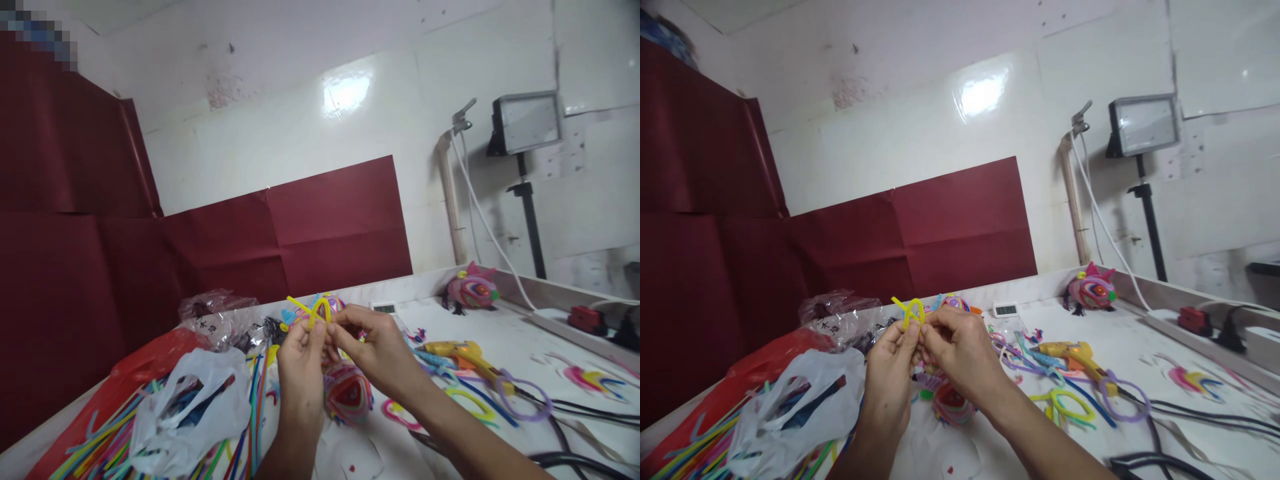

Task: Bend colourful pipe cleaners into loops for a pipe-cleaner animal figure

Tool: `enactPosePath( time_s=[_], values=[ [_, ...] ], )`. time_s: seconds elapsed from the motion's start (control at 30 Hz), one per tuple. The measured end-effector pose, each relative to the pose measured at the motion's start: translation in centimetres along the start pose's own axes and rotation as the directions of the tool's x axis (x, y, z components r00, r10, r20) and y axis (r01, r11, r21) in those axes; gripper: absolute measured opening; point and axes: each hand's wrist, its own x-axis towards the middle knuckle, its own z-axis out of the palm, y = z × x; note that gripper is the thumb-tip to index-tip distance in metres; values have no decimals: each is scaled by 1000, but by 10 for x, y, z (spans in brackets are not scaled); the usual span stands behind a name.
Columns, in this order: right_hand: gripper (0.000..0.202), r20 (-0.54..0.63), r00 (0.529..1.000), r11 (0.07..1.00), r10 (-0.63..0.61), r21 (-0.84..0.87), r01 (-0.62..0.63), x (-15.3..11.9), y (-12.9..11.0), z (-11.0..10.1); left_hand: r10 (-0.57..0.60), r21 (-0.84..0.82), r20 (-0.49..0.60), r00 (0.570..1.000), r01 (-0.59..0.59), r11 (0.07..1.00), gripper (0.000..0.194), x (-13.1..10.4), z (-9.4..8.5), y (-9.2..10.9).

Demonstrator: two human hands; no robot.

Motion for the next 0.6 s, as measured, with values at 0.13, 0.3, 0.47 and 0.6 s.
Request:
enactPosePath(
  time_s=[0.13, 0.3, 0.47, 0.6],
  values=[
    [21, -16, 1000, 1000, 8, -29, -8, 0, 2, 0, -9, -19, 0, 1000, 9, 1000, 28, -1, 2, 1],
    [22, -31, 999, 998, 13, -54, -15, -1, 2, 0, 1, -37, -8, 1000, -1, 999, 27, -2, 3, 0],
    [21, -35, 999, 999, 23, -44, -24, 0, 2, 1, 11, -57, 1, 1000, -11, 998, 25, -3, 4, 1],
    [19, -44, 999, 1000, 30, 8, -29, 1, 1, 0, -25, -87, 28, 999, 27, 996, 23, -2, 4, 3]
  ],
)
